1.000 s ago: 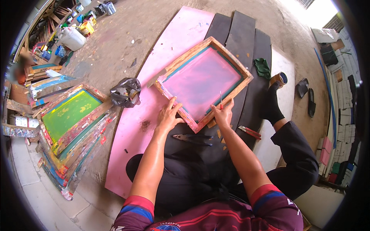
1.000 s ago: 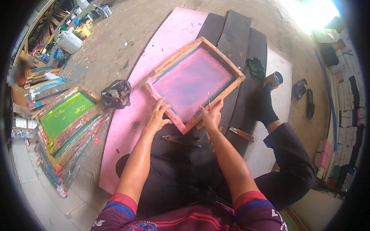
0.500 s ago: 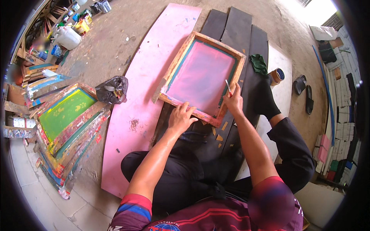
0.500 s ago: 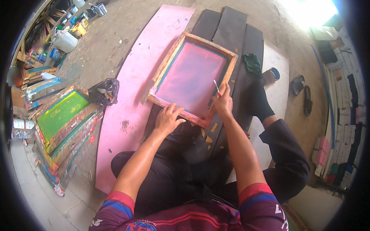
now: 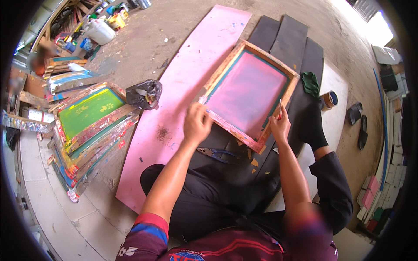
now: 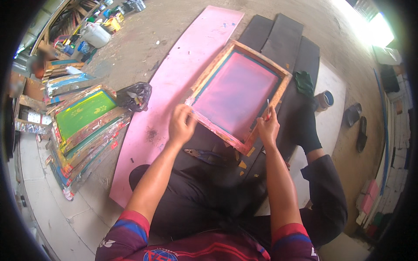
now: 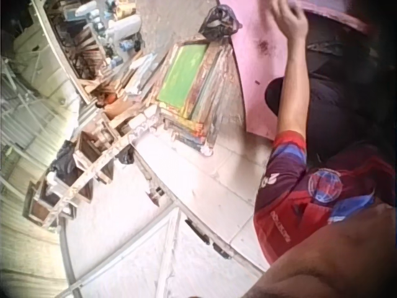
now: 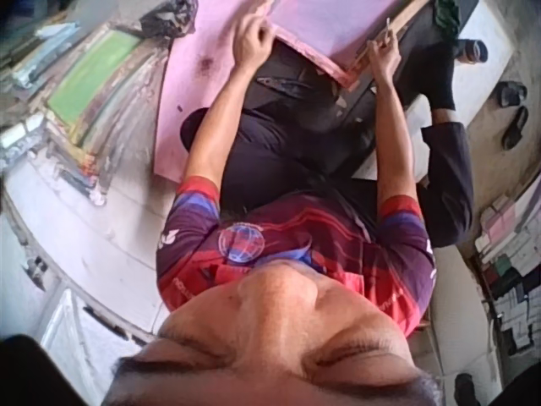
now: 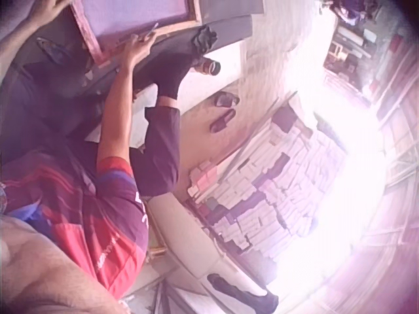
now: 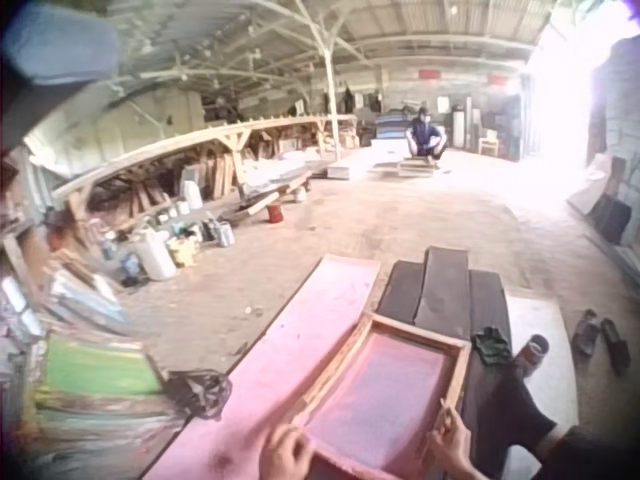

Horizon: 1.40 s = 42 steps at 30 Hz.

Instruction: The person sits on the floor and uses pliers and a screwdriver to remove staples and fasteners from a wooden screen printing frame. They then insert new fasteners into the frame's edge and secure them, working methodically along the perimeter.

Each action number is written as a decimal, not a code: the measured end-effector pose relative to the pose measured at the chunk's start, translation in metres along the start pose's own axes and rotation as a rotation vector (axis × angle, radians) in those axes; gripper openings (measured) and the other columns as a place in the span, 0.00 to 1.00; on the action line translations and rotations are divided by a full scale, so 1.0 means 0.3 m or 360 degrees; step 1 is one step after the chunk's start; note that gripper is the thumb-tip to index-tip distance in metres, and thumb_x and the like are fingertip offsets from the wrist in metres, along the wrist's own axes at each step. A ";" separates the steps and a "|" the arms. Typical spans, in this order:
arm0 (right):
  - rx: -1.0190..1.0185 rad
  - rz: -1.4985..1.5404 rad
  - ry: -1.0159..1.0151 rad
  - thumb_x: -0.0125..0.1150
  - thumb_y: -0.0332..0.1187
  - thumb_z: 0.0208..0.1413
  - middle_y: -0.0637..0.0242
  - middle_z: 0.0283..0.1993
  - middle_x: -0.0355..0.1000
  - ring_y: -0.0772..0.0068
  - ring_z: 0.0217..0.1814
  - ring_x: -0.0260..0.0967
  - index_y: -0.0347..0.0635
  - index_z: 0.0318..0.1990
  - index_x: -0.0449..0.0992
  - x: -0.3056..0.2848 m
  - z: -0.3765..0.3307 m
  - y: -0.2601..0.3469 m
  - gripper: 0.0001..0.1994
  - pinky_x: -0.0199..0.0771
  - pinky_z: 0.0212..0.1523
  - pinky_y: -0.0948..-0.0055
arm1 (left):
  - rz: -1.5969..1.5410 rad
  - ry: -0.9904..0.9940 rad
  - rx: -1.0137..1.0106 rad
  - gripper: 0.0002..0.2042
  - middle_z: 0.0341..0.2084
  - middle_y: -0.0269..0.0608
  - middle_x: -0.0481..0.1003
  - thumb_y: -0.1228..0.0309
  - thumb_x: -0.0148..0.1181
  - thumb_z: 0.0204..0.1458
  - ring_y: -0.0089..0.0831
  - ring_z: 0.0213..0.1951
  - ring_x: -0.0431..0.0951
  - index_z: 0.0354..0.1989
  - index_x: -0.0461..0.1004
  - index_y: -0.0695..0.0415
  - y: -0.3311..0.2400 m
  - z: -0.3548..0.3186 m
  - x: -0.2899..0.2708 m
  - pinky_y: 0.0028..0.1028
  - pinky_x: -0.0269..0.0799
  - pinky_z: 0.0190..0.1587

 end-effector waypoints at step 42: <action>0.0820 0.0364 0.0246 0.72 0.38 0.59 0.47 0.41 0.76 0.59 0.29 0.78 0.34 0.70 0.51 0.321 -0.395 0.190 0.41 0.78 0.22 0.60 | -0.0032 0.0618 -0.1072 0.26 0.36 0.46 0.85 0.61 0.66 0.64 0.51 0.43 0.86 0.67 0.71 0.61 0.308 -0.098 -0.012 0.47 0.79 0.49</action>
Point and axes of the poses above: each hand's wrist, its own z-axis towards the middle knuckle, its own x-axis out of the palm, y = z × x, the point moved 4 cm from there along z, towards the middle knuckle
